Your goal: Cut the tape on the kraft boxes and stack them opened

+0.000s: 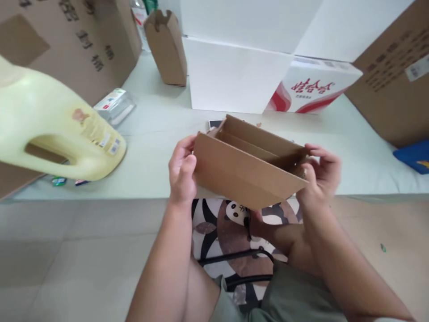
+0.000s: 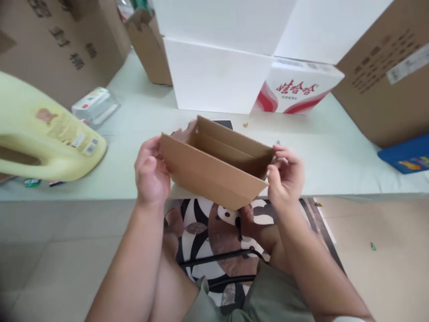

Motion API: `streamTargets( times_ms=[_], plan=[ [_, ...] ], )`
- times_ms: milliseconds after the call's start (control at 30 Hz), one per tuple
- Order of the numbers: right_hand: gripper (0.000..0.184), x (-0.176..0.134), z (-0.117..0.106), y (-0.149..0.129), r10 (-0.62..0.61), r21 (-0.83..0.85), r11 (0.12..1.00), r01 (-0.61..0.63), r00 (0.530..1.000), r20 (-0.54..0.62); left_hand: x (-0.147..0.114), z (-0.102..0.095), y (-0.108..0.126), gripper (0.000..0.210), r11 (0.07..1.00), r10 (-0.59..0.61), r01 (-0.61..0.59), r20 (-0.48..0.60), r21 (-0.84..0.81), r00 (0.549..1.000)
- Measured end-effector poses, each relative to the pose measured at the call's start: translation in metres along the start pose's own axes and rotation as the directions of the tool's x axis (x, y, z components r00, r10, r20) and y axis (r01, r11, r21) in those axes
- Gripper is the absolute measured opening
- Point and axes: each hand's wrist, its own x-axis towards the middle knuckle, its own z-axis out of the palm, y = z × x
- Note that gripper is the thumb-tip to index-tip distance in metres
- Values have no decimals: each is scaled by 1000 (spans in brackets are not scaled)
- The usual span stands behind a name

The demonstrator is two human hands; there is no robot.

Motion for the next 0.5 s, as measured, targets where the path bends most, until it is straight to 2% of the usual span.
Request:
streamTargets(
  times_ms=[133, 267, 367, 500],
  plan=[
    [23, 0, 6, 6, -32, 21, 999, 33, 998, -56, 8, 13, -5, 46, 998, -66, 68, -101, 15, 993],
    [27, -4, -7, 11, -50, -22, 999, 49, 998, -49, 10, 32, -9, 44, 991, -128, 130, -82, 17, 988],
    [42, -6, -21, 25, -56, -61, 997, 57, 998, 18, 11, 45, -10, 46, 986, -157, 159, -44, 42, 987],
    [55, -5, -36, 46, -24, 27, 999, 20, 985, 172, 10, 56, -10, 52, 992, -120, 119, 26, 30, 992]
  ],
)
